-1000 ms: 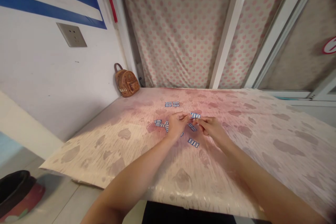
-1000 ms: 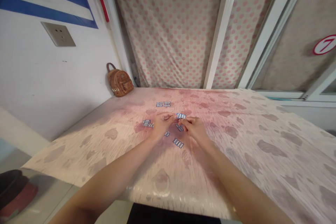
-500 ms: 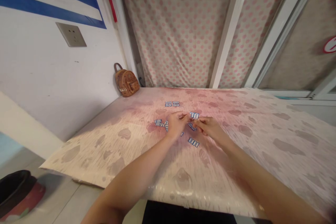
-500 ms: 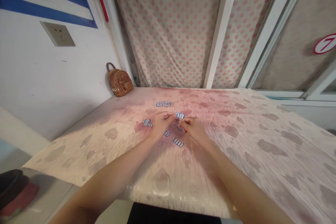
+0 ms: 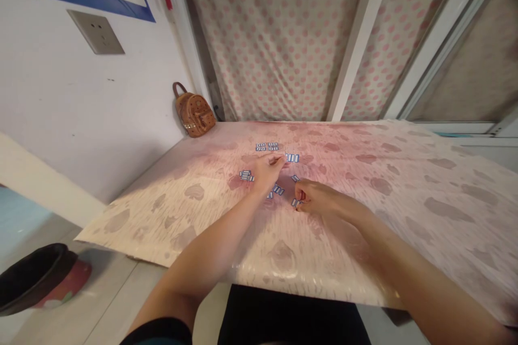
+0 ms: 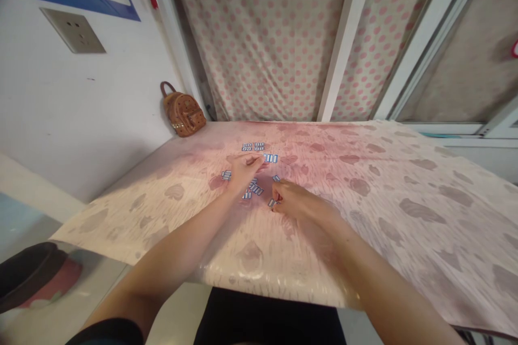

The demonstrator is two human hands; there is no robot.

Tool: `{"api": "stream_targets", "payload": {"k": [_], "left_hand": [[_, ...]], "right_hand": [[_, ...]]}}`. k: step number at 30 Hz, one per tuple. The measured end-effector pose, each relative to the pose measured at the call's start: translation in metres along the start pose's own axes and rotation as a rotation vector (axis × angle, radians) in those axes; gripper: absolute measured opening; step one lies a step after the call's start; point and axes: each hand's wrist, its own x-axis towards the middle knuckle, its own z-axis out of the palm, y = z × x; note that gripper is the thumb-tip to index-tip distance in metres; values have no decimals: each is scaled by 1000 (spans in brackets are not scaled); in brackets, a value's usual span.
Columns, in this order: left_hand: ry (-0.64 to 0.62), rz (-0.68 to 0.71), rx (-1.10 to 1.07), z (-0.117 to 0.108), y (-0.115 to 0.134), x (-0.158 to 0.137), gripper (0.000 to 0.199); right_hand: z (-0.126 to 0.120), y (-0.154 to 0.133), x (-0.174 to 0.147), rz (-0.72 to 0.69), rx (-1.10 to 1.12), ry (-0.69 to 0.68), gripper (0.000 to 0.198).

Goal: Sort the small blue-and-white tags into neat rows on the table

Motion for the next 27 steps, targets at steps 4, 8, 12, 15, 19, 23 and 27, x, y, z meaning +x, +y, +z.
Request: {"api": "stream_targets", "payload": {"k": [4, 8, 12, 15, 19, 23, 27], "left_hand": [[0, -10, 12, 0, 3, -2, 14], [-9, -12, 14, -2, 2, -2, 15], [-11, 30, -10, -2, -3, 0, 15], [-4, 41, 23, -3, -5, 1, 15], [-12, 45, 33, -1, -7, 2, 12], [-3, 2, 24, 1, -7, 1, 10], [-6, -10, 29, 5, -4, -2, 10]], "right_hand": [[1, -4, -1, -25, -13, -11, 15], [-1, -11, -1, -40, 26, -29, 13], [-10, -21, -1, -36, 136, 44, 26], [-17, -23, 2, -59, 216, 189, 22], [-21, -21, 6, 6, 268, 446, 16], [-25, -16, 7, 37, 302, 710, 21], [-25, -12, 10, 106, 532, 724, 17]]}}
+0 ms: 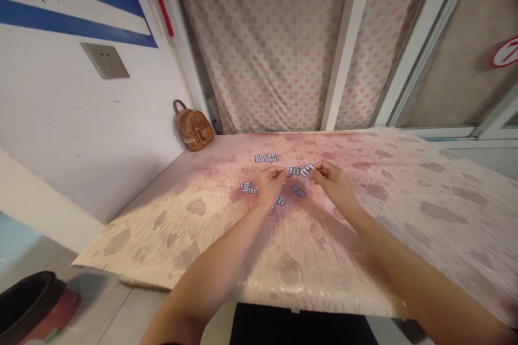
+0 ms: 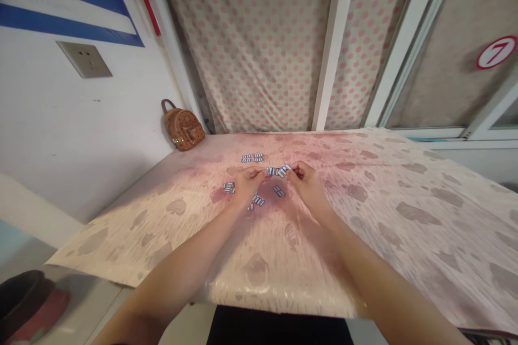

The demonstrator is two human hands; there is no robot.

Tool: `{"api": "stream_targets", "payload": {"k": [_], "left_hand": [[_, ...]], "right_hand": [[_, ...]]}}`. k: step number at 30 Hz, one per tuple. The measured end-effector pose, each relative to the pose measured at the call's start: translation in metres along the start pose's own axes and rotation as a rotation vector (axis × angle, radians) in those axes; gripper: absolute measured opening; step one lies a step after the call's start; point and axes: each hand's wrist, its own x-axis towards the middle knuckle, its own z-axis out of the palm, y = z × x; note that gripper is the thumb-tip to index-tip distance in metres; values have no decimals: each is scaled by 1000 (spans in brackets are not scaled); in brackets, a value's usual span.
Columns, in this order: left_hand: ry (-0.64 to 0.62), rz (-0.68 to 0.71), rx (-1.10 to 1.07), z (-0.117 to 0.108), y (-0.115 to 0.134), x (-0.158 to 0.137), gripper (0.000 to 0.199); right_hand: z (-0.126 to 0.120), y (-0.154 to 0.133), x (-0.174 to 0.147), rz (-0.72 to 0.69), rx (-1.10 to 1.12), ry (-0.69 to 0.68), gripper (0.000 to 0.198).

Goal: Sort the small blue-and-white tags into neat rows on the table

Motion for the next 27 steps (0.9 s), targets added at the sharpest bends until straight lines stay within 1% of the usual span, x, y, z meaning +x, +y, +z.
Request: {"api": "stream_targets", "payload": {"k": [3, 5, 7, 10, 15, 21, 27], "left_hand": [[0, 10, 11, 2, 3, -3, 9], [2, 8, 9, 3, 6, -5, 9], [-10, 6, 3, 5, 8, -7, 10], [-46, 12, -13, 6, 10, -11, 11], [-64, 23, -56, 9, 10, -14, 12], [-91, 23, -65, 10, 9, -15, 20], [-118, 10, -57, 8, 7, -14, 27]], "right_hand": [[3, 4, 0, 128, 180, -42, 23], [6, 7, 0, 163, 222, -63, 29], [8, 11, -1, 153, 182, -57, 32], [9, 16, -1, 117, 52, -39, 33], [10, 13, -3, 44, -90, -23, 28], [11, 3, -5, 40, -82, -23, 28], [11, 5, -5, 45, -86, -37, 28]]}}
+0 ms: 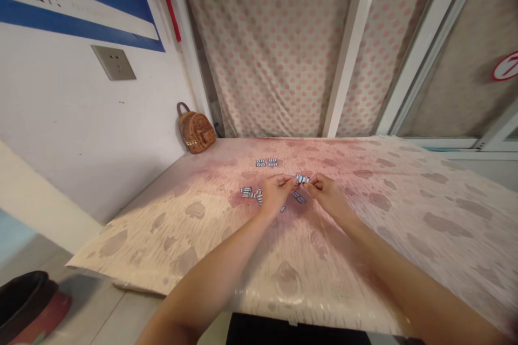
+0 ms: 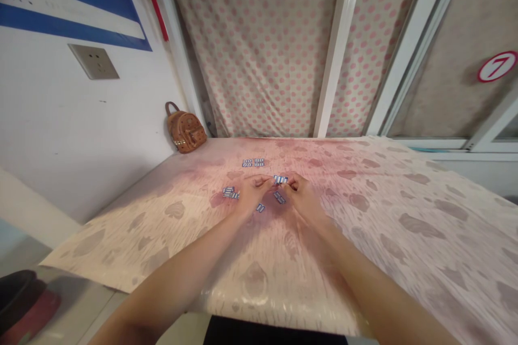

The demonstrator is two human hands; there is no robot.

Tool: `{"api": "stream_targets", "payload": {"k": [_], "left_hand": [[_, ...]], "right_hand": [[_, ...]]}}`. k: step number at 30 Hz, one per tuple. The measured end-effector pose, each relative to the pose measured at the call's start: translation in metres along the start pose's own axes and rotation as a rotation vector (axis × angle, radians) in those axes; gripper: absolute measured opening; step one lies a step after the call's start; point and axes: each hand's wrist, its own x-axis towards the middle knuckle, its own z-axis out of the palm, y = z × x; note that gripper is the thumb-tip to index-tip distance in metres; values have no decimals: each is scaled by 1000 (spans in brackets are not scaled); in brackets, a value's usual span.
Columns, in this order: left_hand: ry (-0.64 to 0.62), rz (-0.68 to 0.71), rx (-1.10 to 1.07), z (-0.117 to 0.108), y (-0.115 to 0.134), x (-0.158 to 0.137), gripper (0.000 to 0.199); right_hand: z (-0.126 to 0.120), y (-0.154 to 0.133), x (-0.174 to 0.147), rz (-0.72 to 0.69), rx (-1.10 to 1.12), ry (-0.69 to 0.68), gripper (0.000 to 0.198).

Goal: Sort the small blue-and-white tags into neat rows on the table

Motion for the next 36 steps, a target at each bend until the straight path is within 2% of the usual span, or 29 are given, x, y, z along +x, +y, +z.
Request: {"api": "stream_targets", "payload": {"k": [8, 12, 13, 15, 18, 24, 36], "left_hand": [[-26, -10, 25, -1, 0, 0, 24], [0, -31, 24, 0, 3, 0, 18], [6, -41, 22, -1, 3, 1, 17], [13, -69, 18, -2, 4, 2, 15], [13, -106, 18, -3, 5, 2, 16], [13, -146, 15, -2, 7, -1, 19], [26, -248, -61, -1, 5, -1, 25]], "right_hand": [[-2, 9, 1, -33, -122, -51, 25], [-4, 9, -1, -84, -251, 7, 19], [-5, 8, -1, -113, -290, 30, 21], [-7, 6, -1, -189, -357, 42, 36], [-9, 3, -1, -286, -409, -9, 46], [-9, 1, -1, -337, -399, -57, 32], [-6, 5, 2, -415, -507, -60, 32]]}}
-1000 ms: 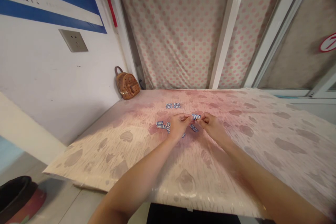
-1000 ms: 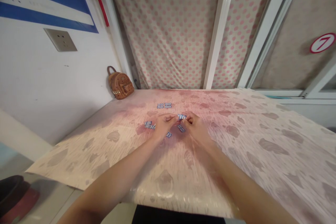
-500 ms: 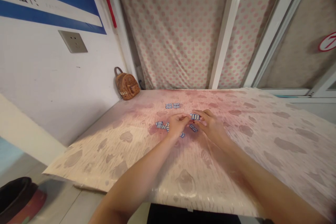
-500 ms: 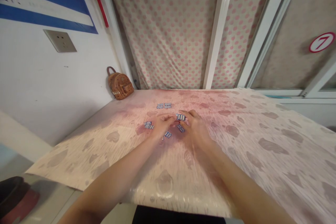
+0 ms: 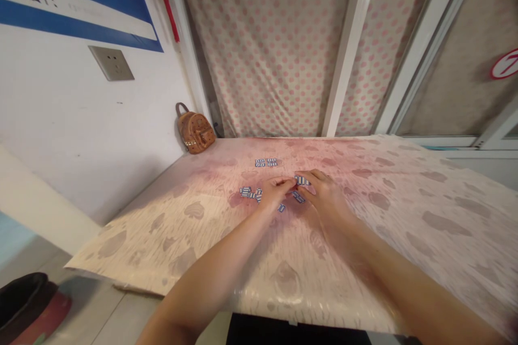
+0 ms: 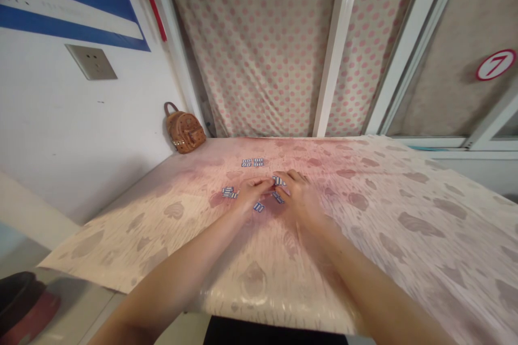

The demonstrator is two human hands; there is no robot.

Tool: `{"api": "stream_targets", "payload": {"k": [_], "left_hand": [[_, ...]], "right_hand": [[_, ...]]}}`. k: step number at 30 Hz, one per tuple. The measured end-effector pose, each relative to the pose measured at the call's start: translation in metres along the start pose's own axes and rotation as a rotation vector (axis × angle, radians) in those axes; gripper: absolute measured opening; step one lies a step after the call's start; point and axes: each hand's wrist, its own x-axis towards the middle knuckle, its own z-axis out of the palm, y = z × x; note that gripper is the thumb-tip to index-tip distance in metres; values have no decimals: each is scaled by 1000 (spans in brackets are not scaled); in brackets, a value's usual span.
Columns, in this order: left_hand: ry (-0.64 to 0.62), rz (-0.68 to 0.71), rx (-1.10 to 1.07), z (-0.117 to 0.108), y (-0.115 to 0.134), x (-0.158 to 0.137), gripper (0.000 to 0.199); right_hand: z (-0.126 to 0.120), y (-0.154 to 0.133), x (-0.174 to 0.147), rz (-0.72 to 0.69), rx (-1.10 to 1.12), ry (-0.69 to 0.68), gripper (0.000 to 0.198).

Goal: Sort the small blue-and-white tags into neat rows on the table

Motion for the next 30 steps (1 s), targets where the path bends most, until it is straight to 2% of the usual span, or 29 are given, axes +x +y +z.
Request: {"api": "stream_targets", "payload": {"k": [6, 11, 15, 17, 20, 23, 27, 30], "left_hand": [[-24, -58, -50, 2, 1, -1, 24], [-22, -56, -68, 1, 1, -1, 22], [17, -16, -59, 0, 2, -1, 20], [32, -8, -53, 0, 2, -2, 18], [30, -7, -29, 0, 1, -1, 15], [12, 42, 32, -1, 0, 0, 12], [6, 164, 148, -3, 0, 1, 13], [14, 200, 183, -3, 0, 2, 13]], "right_hand": [[1, 1, -1, -19, -23, 25, 28], [-1, -5, -1, 30, 22, 28, 28], [-3, -8, -1, 216, 215, 29, 39], [-3, -7, 0, 295, 333, 16, 31], [-1, 0, 1, 322, 503, 5, 21], [2, 7, 2, 331, 588, -2, 19], [4, 10, 1, 351, 562, -9, 19], [5, 8, 1, 359, 543, -9, 19]]}}
